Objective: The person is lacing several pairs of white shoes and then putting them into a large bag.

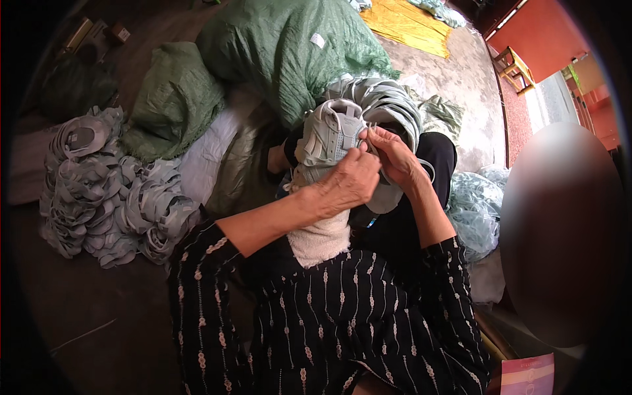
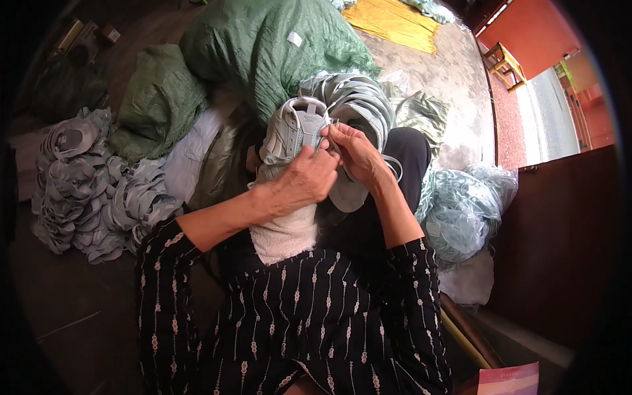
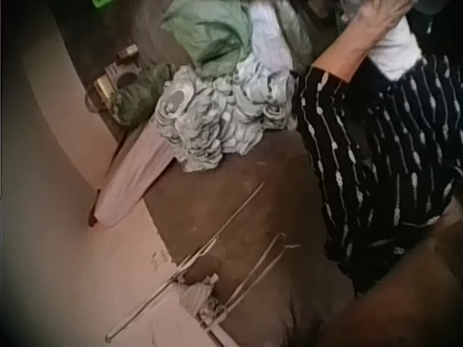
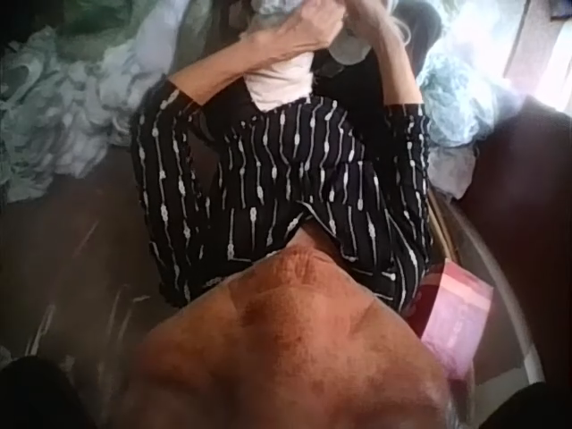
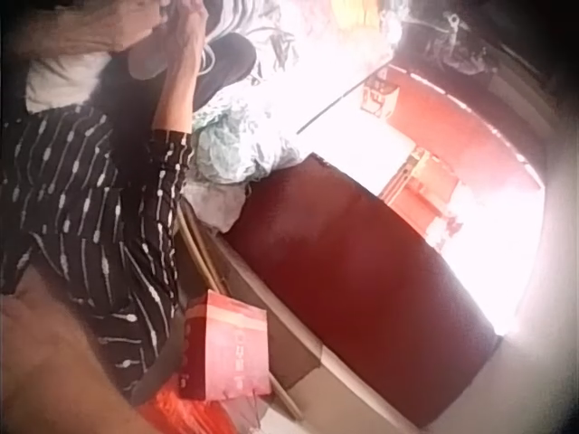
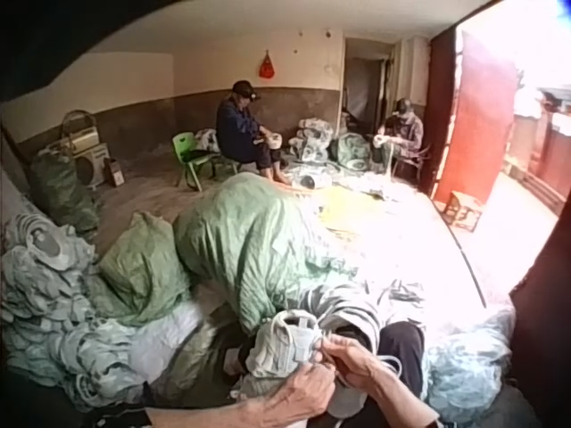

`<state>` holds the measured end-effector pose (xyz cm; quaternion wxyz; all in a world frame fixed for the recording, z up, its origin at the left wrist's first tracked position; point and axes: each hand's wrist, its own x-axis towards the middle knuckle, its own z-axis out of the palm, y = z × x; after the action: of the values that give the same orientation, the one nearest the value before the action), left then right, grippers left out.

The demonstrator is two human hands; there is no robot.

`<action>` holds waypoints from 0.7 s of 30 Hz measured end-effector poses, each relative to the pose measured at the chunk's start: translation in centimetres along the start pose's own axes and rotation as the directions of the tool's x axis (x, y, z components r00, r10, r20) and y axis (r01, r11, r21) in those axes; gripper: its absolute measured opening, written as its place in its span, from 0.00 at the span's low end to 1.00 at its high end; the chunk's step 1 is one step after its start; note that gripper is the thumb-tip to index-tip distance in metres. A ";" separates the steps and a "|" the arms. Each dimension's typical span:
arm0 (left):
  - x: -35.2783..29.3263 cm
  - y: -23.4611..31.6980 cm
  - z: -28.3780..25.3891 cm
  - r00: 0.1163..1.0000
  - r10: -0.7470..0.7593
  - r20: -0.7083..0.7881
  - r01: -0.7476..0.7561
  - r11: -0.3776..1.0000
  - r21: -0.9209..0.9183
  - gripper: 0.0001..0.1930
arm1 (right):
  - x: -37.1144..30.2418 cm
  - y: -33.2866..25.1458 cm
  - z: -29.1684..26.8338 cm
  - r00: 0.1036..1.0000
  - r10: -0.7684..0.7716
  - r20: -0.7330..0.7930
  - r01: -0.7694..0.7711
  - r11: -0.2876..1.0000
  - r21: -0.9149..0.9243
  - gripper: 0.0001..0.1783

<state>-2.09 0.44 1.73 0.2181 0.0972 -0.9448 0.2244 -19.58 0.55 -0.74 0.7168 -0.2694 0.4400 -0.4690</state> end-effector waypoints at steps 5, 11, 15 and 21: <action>1.7 5.5 0.0 0.998 0.067 0.018 -0.059 0.959 -0.278 0.04 | -0.5 -0.4 0.4 0.996 0.043 0.082 -0.041 0.999 -0.026 0.10; -1.7 -0.9 -1.5 0.882 -0.461 -0.099 0.361 0.795 -0.487 0.13 | -0.2 0.6 -0.4 0.999 -0.021 0.044 0.020 1.000 0.011 0.11; -3.1 -1.8 -1.6 0.905 -0.419 0.076 0.401 0.779 -0.482 0.11 | -0.3 0.0 0.1 0.997 0.016 0.080 -0.017 1.000 0.012 0.11; -1.2 -1.5 -0.5 0.963 -0.263 0.061 0.269 0.929 -0.253 0.02 | -0.3 0.2 0.0 0.997 0.014 0.076 -0.018 0.999 0.049 0.11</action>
<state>-0.45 -0.52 2.14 0.2451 0.1979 -0.9468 0.0665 -19.50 0.89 -0.79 0.7431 -0.2657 0.4030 -0.4635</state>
